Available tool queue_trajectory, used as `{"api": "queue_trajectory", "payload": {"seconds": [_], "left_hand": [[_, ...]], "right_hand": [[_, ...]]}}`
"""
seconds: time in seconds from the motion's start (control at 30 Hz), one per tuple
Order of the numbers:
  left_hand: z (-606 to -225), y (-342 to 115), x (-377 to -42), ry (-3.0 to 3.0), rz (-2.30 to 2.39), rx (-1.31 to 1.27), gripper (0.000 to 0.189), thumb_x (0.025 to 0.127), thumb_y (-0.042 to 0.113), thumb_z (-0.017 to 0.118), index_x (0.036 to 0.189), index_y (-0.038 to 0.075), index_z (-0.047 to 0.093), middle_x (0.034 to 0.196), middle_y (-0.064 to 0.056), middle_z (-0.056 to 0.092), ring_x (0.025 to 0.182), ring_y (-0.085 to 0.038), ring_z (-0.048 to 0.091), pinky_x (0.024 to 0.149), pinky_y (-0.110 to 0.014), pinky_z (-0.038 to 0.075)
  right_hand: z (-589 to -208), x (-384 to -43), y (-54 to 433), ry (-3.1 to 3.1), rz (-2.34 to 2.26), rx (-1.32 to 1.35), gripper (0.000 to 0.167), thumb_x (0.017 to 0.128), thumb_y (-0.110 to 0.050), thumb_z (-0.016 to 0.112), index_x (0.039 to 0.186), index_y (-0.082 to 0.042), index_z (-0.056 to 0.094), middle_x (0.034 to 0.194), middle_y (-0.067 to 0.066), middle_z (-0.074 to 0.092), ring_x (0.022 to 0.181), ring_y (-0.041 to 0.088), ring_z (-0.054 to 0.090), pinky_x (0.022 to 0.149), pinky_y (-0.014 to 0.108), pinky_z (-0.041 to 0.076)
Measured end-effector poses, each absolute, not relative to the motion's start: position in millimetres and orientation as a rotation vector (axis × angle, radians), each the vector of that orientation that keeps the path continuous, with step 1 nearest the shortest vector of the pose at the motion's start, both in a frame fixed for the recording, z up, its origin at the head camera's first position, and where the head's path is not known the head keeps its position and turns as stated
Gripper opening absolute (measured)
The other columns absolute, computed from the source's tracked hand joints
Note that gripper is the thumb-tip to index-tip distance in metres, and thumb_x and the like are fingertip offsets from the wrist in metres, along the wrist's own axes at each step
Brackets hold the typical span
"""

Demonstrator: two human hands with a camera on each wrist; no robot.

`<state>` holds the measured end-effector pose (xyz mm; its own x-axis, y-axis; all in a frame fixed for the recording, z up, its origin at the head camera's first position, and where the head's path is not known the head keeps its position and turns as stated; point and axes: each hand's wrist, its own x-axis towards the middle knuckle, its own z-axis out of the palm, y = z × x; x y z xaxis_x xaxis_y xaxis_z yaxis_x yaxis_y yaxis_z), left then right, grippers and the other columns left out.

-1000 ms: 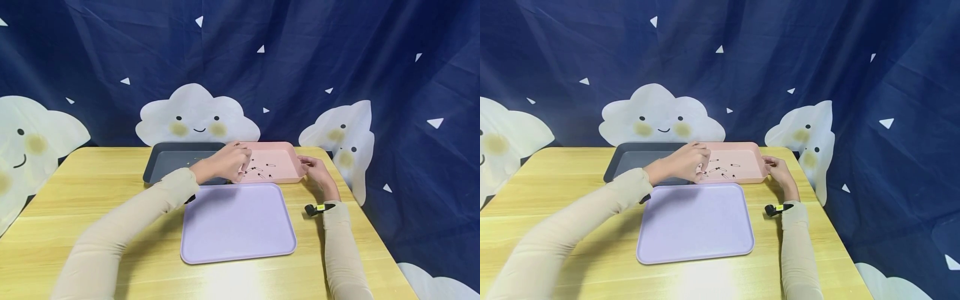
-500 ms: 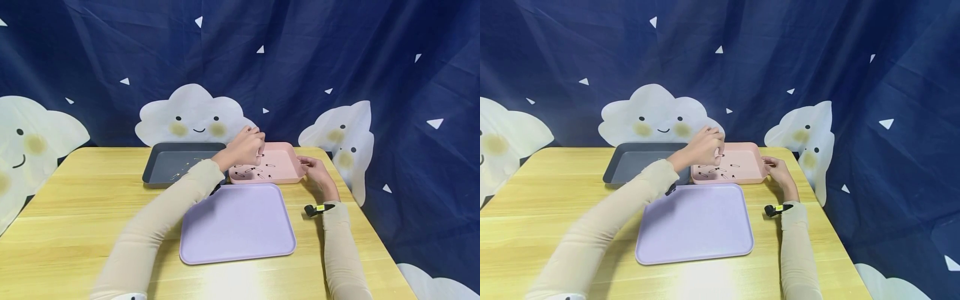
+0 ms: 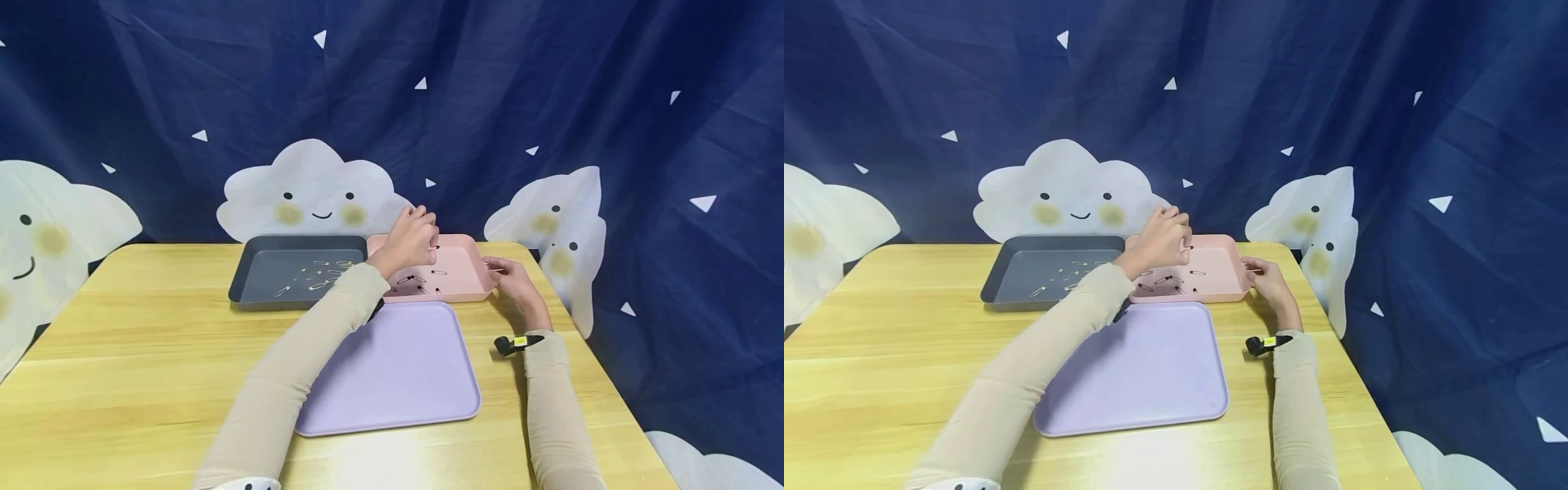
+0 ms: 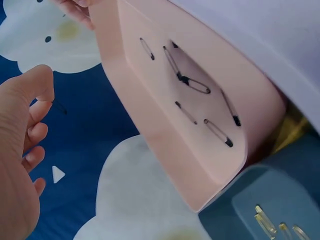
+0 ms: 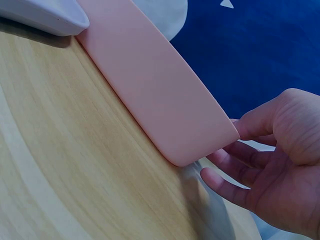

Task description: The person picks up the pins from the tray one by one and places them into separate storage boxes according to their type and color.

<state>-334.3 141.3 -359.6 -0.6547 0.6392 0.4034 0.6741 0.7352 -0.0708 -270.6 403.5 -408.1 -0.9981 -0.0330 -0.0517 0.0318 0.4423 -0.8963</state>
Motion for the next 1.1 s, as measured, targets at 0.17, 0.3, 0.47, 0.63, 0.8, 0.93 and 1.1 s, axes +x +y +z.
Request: {"api": "queue_trajectory", "payload": {"seconds": [0.17, 0.3, 0.47, 0.63, 0.8, 0.93, 1.1], "left_hand": [[-369, 147, -340, -2.546, -0.074, -0.951, 0.005, 0.077, 0.026, 0.071, 0.076, 0.021, 0.073, 0.09, 0.003, 0.063, 0.099, -0.022, 0.05, 0.096, -0.04, 0.034], [-378, 150, -344, -2.591, -0.04, -0.907, 0.006, 0.078, 0.026, 0.072, 0.077, 0.021, 0.074, 0.091, 0.003, 0.064, 0.101, -0.022, 0.052, 0.099, -0.042, 0.035], [-389, 151, -348, -2.647, -0.02, -0.872, 0.007, 0.079, 0.027, 0.072, 0.077, 0.021, 0.073, 0.095, 0.002, 0.066, 0.102, -0.022, 0.054, 0.099, -0.043, 0.036], [-397, 152, -352, -2.667, 0.015, -0.848, 0.009, 0.08, 0.028, 0.072, 0.076, 0.02, 0.072, 0.097, 0.001, 0.067, 0.102, -0.023, 0.054, 0.099, -0.044, 0.037], [-403, 153, -355, -2.707, 0.056, -0.83, 0.009, 0.082, 0.029, 0.071, 0.078, 0.021, 0.071, 0.099, 0.002, 0.067, 0.102, -0.022, 0.053, 0.1, -0.043, 0.037], [-407, 153, -356, -2.733, 0.072, -0.825, 0.01, 0.082, 0.031, 0.072, 0.082, 0.021, 0.071, 0.102, 0.002, 0.067, 0.104, -0.021, 0.053, 0.1, -0.043, 0.036], [-412, 156, -357, -2.75, 0.068, -0.819, 0.012, 0.082, 0.032, 0.073, 0.084, 0.021, 0.072, 0.103, 0.002, 0.067, 0.106, -0.022, 0.053, 0.102, -0.044, 0.036]], "right_hand": [[-426, -282, 415, 2.606, -1.651, 0.005, 0.046, 0.101, 0.002, 0.046, 0.147, 0.009, 0.045, 0.142, 0.037, 0.05, 0.124, 0.04, 0.051, 0.082, 0.018, 0.048], [-439, -290, 422, 2.632, -1.645, 0.009, 0.046, 0.102, 0.0, 0.048, 0.147, 0.006, 0.048, 0.141, 0.034, 0.052, 0.118, 0.032, 0.053, 0.078, 0.014, 0.046], [-444, -293, 423, 2.659, -1.625, 0.024, 0.045, 0.102, -0.001, 0.05, 0.146, 0.003, 0.051, 0.14, 0.031, 0.055, 0.11, 0.021, 0.055, 0.077, 0.012, 0.046], [-443, -294, 421, 2.666, -1.621, 0.019, 0.044, 0.101, -0.001, 0.05, 0.145, 0.003, 0.053, 0.139, 0.03, 0.056, 0.109, 0.019, 0.056, 0.079, 0.012, 0.047], [-442, -294, 420, 2.65, -1.639, 0.011, 0.044, 0.101, -0.001, 0.05, 0.144, 0.004, 0.053, 0.137, 0.031, 0.056, 0.104, 0.015, 0.057, 0.078, 0.012, 0.048], [-442, -295, 420, 2.644, -1.643, 0.013, 0.044, 0.101, -0.001, 0.05, 0.145, 0.004, 0.053, 0.137, 0.03, 0.056, 0.103, 0.014, 0.056, 0.078, 0.013, 0.048], [-434, -291, 417, 2.644, -1.618, 0.03, 0.044, 0.102, -0.001, 0.049, 0.146, 0.005, 0.051, 0.139, 0.032, 0.054, 0.112, 0.025, 0.057, 0.08, 0.015, 0.048]]}}
